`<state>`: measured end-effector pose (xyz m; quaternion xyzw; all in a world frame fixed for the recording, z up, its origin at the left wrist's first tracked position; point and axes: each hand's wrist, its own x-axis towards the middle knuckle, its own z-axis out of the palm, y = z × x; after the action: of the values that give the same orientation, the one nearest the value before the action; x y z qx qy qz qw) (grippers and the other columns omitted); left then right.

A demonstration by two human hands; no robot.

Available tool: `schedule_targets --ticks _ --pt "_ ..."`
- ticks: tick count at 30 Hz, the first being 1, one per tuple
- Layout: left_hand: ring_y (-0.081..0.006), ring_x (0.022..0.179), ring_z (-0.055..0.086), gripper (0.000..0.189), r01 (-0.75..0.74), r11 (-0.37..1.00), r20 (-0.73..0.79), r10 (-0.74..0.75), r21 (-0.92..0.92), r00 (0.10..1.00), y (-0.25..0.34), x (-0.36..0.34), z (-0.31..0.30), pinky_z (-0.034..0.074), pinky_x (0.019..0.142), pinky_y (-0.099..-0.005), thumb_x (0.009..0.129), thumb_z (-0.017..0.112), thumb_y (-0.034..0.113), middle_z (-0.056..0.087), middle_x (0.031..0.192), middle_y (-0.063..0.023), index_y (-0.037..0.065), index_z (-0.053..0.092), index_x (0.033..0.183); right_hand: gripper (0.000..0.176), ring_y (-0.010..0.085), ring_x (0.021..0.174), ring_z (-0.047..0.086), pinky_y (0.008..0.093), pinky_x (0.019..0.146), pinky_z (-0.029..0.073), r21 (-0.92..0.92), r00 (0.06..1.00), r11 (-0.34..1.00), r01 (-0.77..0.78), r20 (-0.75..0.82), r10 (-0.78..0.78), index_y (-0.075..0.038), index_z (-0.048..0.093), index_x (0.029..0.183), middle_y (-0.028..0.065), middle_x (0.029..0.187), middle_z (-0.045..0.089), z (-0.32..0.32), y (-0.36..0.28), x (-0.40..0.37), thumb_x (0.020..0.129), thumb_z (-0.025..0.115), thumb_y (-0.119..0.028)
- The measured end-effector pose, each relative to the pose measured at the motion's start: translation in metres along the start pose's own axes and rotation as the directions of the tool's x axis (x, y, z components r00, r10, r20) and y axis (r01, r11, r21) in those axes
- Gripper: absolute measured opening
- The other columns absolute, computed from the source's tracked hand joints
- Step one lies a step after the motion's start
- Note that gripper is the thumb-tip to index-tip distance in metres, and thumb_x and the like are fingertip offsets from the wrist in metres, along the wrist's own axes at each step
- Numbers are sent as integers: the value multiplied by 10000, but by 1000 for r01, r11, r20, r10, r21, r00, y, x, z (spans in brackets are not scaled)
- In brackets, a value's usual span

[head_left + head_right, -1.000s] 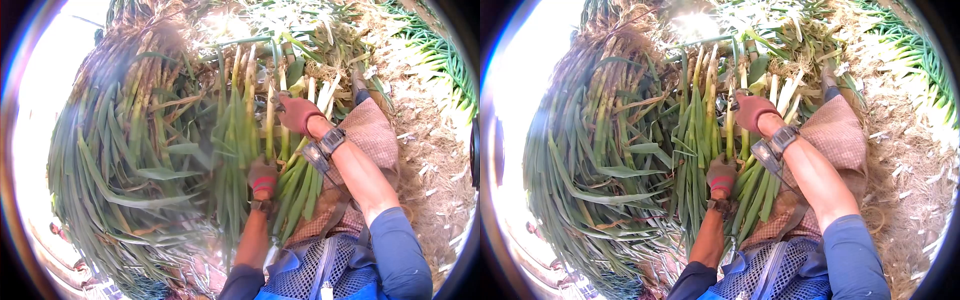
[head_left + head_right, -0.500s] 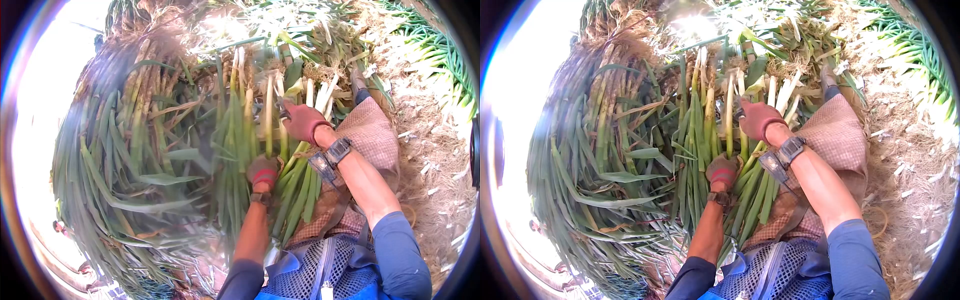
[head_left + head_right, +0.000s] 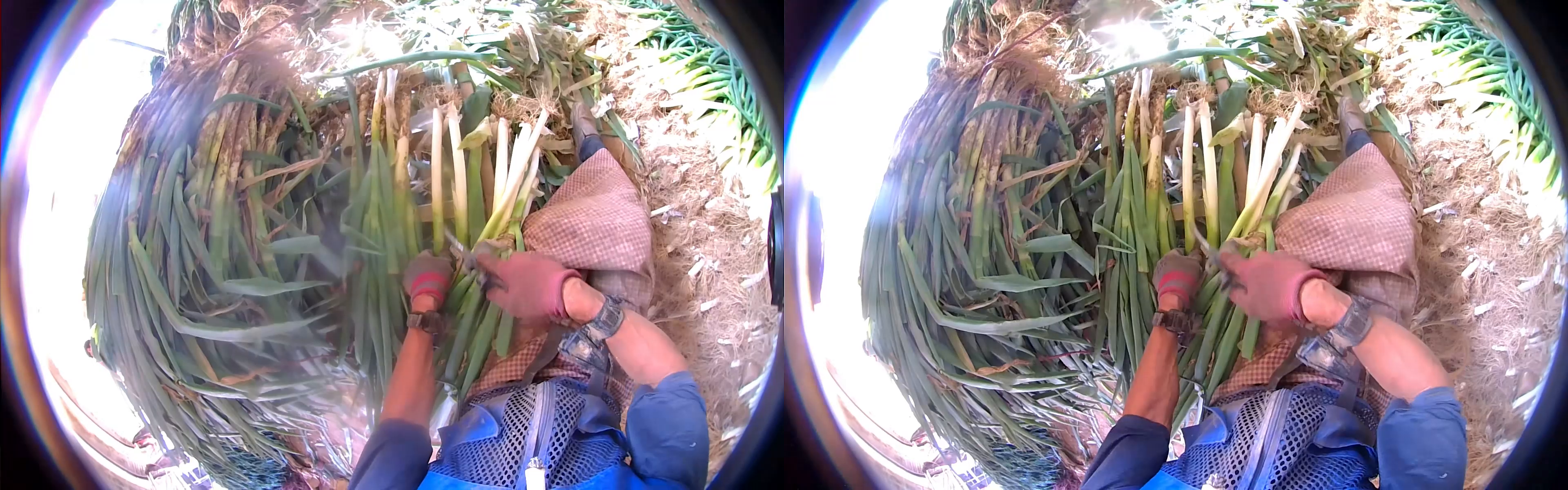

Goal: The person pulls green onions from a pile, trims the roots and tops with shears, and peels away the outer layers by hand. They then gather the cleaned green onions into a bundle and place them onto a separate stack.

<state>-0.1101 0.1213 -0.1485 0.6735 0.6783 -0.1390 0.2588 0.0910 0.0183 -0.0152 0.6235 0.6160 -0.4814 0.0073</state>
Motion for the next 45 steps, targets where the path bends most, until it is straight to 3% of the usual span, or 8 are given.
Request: schedule_targets --ticks 9,14,20,24,28,32,41,45 --pt "-434 1074 718 493 -66 993 -19 64 -101 998 -2 -8 -12 558 898 -512 999 605 526 755 1111 -244 83 762 1147 616 468 1033 714 531 937 565 65 966 997 51 -258 -33 -67 486 1543 287 1083 735 -13 -2 43 994 616 -314" --pt "-202 802 731 355 -59 816 -163 -43 -575 986 -32 7 -24 560 747 -361 984 730 301 795 926 -120 1 777 1170 599 468 1009 719 527 912 573 133 965 990 45 -262 -8 -115 494 1540 269 1053 740 -14 -4 62 990 616 -319" --pt "-178 761 729 297 -336 898 -541 140 -282 829 -68 21 -57 558 725 -353 1002 719 308 796 875 -91 48 803 1121 515 465 970 716 547 859 566 138 987 981 135 -104 -122 -107 541 1448 255 1018 734 -3 -19 67 984 644 -307" --pt "-229 880 764 354 -109 907 -382 -61 -407 922 -61 21 -69 569 829 -349 979 740 346 810 978 -106 61 790 1182 531 478 950 710 547 852 566 165 911 981 103 -411 -27 -136 512 1477 258 995 729 -1 -6 107 988 638 -301" --pt "-283 1058 755 450 -153 943 -364 37 -296 931 -67 34 -50 563 943 -366 966 732 404 776 1178 -146 83 755 1281 623 462 1055 713 533 954 564 125 991 990 58 -130 -41 -83 476 1543 272 1132 732 -18 -26 80 983 642 -300" --pt "-346 1149 725 518 -90 987 -316 43 -135 948 -58 40 -45 550 1001 -402 960 726 425 741 1283 -165 88 716 1354 612 453 1069 715 519 975 563 129 970 992 12 -243 19 -93 483 1542 260 1155 734 -32 -24 100 981 632 -286" --pt "-338 976 765 435 -59 943 -66 39 -327 997 -48 55 -53 576 880 -432 934 757 375 786 1104 -183 95 760 1267 551 442 1051 712 515 937 552 127 824 992 21 -563 55 -70 550 1476 246 1134 747 -75 7 183 987 618 -314" --pt "-296 904 776 471 -148 950 -127 117 -275 985 -48 53 -58 582 831 -404 907 778 426 799 988 -171 64 781 1208 564 445 1031 713 514 917 552 165 907 984 65 -420 11 -78 539 1476 251 1107 747 -59 6 137 981 624 -336"
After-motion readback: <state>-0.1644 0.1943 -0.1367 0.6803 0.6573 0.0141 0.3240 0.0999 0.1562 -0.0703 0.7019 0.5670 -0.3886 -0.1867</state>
